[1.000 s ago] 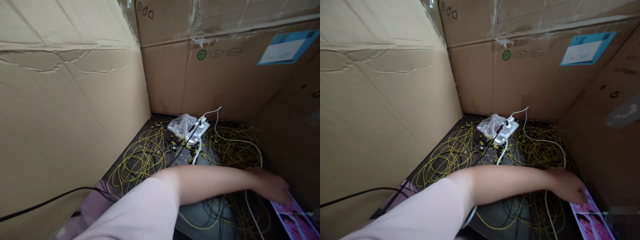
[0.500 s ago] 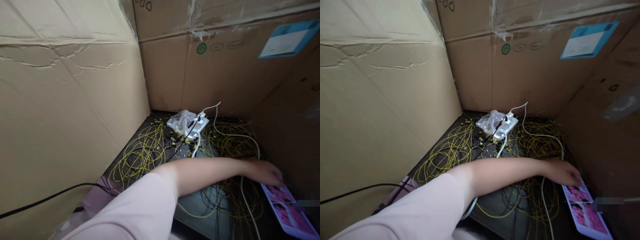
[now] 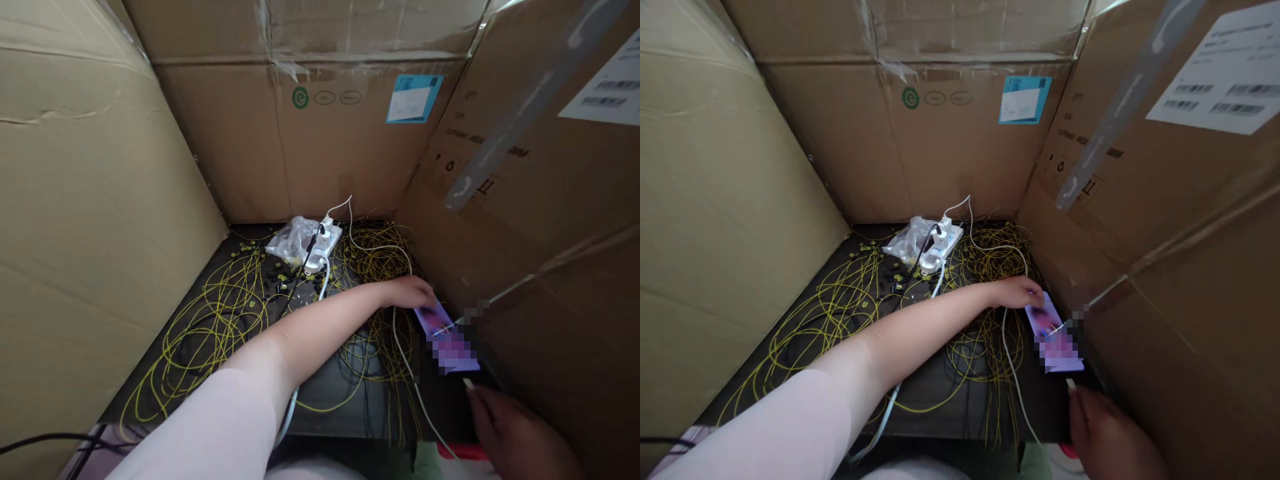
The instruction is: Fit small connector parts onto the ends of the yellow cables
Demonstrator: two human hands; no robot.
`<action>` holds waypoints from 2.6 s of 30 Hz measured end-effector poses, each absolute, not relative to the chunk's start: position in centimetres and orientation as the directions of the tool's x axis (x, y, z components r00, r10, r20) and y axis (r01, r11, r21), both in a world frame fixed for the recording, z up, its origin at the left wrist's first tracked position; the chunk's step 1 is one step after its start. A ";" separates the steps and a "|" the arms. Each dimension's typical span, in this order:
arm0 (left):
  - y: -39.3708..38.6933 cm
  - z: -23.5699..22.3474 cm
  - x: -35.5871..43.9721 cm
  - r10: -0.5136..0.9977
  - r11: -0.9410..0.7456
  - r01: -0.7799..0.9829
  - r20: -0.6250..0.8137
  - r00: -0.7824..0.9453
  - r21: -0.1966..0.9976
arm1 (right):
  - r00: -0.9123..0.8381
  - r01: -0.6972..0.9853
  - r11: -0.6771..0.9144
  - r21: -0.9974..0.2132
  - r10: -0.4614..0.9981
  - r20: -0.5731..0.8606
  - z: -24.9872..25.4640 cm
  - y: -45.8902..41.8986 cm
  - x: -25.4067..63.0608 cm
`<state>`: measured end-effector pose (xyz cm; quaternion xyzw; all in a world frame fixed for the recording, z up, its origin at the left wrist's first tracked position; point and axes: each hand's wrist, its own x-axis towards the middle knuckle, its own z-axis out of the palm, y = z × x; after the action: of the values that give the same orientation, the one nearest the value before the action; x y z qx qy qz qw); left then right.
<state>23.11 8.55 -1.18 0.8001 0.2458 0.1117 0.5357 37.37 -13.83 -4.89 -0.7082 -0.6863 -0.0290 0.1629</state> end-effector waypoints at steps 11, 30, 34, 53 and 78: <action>8.9 -1.3 23.1 0.581 -0.221 0.280 -0.104 0.807 0.934 | 0.080 0.991 -0.065 -0.116 0.988 0.132 -4.3 -13.8 37.3; 8.2 0.2 21.4 0.608 -0.426 0.256 0.065 0.792 0.868 | 0.309 0.925 -0.267 -0.271 0.943 0.126 -2.0 -14.3 35.6; 7.5 2.3 19.0 0.622 -0.447 0.127 0.205 0.755 0.885 | 0.449 0.764 -0.275 -0.583 0.876 0.175 1.0 -14.1 33.0; 3.2 4.0 0.2 0.969 -0.229 -0.110 0.237 0.064 0.967 | 0.129 -0.036 0.137 -0.990 0.983 0.131 6.4 0.0 12.9; 0.6 0.3 -0.7 0.937 0.247 -0.383 -0.119 0.327 0.890 | 0.081 -0.569 0.002 -0.822 0.995 -0.054 0.6 0.7 11.8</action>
<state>-0.72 0.61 0.28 0.4001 0.3462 0.4653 0.7097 11.79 0.66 0.65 -0.3579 -0.2975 0.6091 0.6421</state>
